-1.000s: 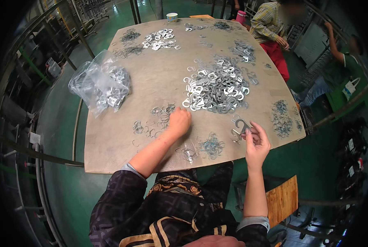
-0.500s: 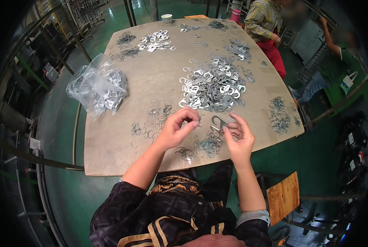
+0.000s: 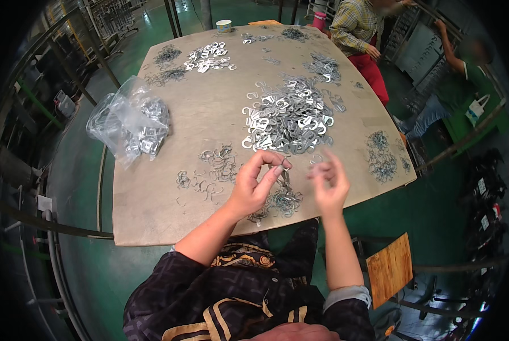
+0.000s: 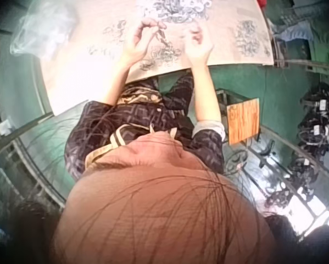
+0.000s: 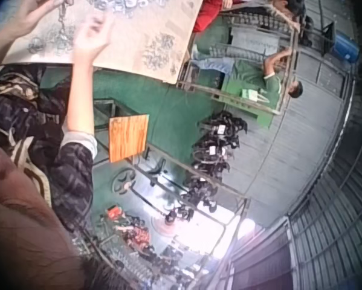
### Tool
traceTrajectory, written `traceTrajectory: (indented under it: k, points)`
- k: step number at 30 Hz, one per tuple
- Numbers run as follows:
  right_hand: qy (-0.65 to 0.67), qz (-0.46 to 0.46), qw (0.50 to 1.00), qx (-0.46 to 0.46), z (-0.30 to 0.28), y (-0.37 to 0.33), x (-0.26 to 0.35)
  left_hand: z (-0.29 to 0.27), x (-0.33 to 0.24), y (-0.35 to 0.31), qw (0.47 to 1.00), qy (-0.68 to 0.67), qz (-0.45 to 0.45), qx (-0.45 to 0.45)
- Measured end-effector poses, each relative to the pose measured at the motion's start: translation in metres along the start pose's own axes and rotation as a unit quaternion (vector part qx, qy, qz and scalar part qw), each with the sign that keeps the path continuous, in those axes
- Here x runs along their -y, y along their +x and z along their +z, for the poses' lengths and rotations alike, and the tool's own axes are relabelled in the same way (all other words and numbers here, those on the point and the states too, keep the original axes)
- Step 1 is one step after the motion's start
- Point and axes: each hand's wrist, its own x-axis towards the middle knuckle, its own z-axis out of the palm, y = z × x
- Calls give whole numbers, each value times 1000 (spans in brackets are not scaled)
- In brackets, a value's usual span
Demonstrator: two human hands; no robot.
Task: The person repeatedly picks up small metal hooks and spring clips from a table, links them together by hand, and hangs the assembled chains on a nearby metal rack. The process is repeated continuously throughout the clip.
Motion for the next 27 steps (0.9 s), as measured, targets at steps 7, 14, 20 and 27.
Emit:
traceTrajectory:
  k: [7, 14, 20, 27]
  points:
    - [-417, 133, 899, 31, -46, 9, -154, -2, -12, -1, 999, 21, 36, 32]
    - [-478, 156, 864, 28, -23, 20, -156, 2, -21, -12, 997, 55, 18, 49]
    - [-114, 209, 968, 79, -37, 23, -151, 24, -12, -22, 999, 35, -9, 40]
    - [114, 278, 939, 166, -69, -15, 18, 48, 8, -50, 987, 95, -17, 128]
